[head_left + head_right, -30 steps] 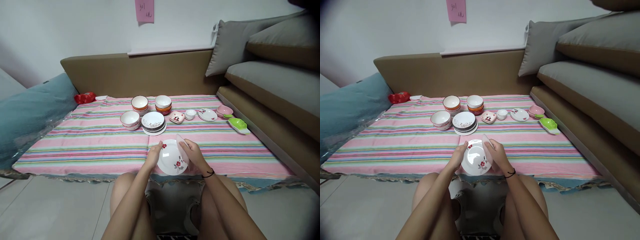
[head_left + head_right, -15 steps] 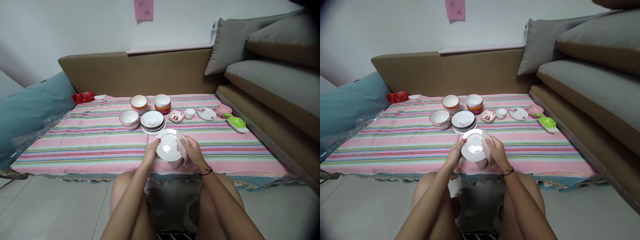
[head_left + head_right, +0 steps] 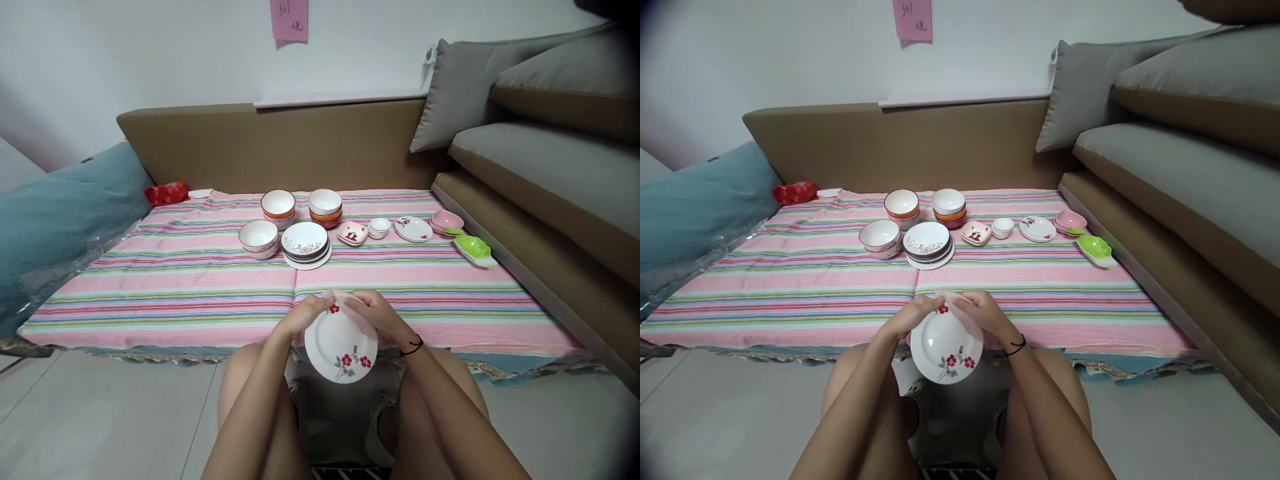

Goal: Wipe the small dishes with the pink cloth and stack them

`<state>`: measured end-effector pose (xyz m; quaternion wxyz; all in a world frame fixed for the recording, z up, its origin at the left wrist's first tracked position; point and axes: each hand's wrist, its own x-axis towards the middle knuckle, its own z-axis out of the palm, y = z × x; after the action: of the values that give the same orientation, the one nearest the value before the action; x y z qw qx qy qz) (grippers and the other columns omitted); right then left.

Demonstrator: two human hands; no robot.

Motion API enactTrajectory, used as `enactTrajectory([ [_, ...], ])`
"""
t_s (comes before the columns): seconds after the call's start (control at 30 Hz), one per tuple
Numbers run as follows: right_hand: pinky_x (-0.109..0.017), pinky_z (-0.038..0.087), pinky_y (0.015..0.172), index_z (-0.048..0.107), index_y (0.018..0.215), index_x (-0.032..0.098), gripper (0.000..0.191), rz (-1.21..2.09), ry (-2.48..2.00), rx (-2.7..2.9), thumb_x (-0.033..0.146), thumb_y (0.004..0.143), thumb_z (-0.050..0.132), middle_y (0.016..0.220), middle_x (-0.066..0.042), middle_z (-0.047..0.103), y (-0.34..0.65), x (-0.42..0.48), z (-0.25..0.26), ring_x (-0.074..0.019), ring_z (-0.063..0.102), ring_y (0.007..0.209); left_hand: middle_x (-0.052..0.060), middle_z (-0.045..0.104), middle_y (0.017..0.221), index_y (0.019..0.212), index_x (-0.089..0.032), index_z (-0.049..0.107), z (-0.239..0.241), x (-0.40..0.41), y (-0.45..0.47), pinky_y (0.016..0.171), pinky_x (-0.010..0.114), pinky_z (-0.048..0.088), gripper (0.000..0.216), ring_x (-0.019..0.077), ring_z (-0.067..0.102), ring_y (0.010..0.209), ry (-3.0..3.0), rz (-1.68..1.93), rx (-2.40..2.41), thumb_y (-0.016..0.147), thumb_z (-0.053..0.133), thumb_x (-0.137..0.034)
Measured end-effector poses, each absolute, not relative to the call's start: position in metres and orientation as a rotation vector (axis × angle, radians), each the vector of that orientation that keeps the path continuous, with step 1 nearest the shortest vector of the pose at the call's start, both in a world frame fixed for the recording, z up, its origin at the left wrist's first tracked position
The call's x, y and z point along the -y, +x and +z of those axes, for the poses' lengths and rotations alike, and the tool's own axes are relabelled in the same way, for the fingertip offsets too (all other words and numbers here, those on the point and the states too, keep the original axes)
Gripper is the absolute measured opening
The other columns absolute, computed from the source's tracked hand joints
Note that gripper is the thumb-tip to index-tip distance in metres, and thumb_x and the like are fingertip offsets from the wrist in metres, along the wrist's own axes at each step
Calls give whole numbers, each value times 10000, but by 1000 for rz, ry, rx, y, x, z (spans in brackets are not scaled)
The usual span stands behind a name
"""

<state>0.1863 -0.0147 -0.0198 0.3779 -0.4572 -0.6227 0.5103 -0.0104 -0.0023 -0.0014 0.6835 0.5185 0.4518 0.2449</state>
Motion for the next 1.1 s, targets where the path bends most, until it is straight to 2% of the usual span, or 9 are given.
enactTrajectory([
  [0.17,-232,318,500,508,665,175,375,1161,-1242,1415,524,791,564,621,19,458,192,6,-18,-120,409,583,49,673,686,672,-148,659,-6,-1,-4,575,257,395,425,162,548,588,1115,779,-1060,767,595,-558],
  [0.37,-257,383,567,593,837,174,341,1112,-1272,1291,512,806,553,708,-5,562,197,3,-22,-164,498,655,50,679,697,736,-129,683,-10,-5,3,565,235,402,421,141,553,596,867,1074,-1062,723,655,-549],
  [0.57,-287,426,689,595,930,183,344,957,-1279,1264,501,849,490,843,-34,615,189,4,-26,-206,547,794,25,665,699,830,-122,663,-16,-5,7,522,213,438,312,117,561,573,599,1141,-900,683,749,-383],
  [0.67,-307,438,781,593,1042,188,358,908,-1256,1225,475,854,493,985,-55,637,184,3,-27,-225,558,911,55,682,767,867,-107,642,-14,-4,10,600,263,514,231,141,605,632,544,1133,-832,737,703,-287],
  [0.77,-319,445,796,596,1043,189,344,900,-1239,1206,458,852,500,994,-60,647,183,2,-29,-231,566,926,83,694,923,931,-107,624,-11,-3,13,726,322,551,181,163,641,757,519,1160,-754,771,650,-187],
  [0.9,-339,450,790,589,1048,180,357,878,-1279,1252,451,822,540,979,-70,654,181,4,-29,-242,574,907,76,663,1101,1062,-149,593,-10,-3,16,855,365,534,300,180,641,922,519,1194,-636,769,633,-102],
  [1.1,-369,439,881,456,1255,174,640,844,-1364,1264,433,712,674,1198,-117,592,173,10,-25,-278,541,1068,67,659,1098,1102,-167,576,-13,-1,19,931,362,490,361,178,636,964,507,1169,-602,756,673,-130],
])
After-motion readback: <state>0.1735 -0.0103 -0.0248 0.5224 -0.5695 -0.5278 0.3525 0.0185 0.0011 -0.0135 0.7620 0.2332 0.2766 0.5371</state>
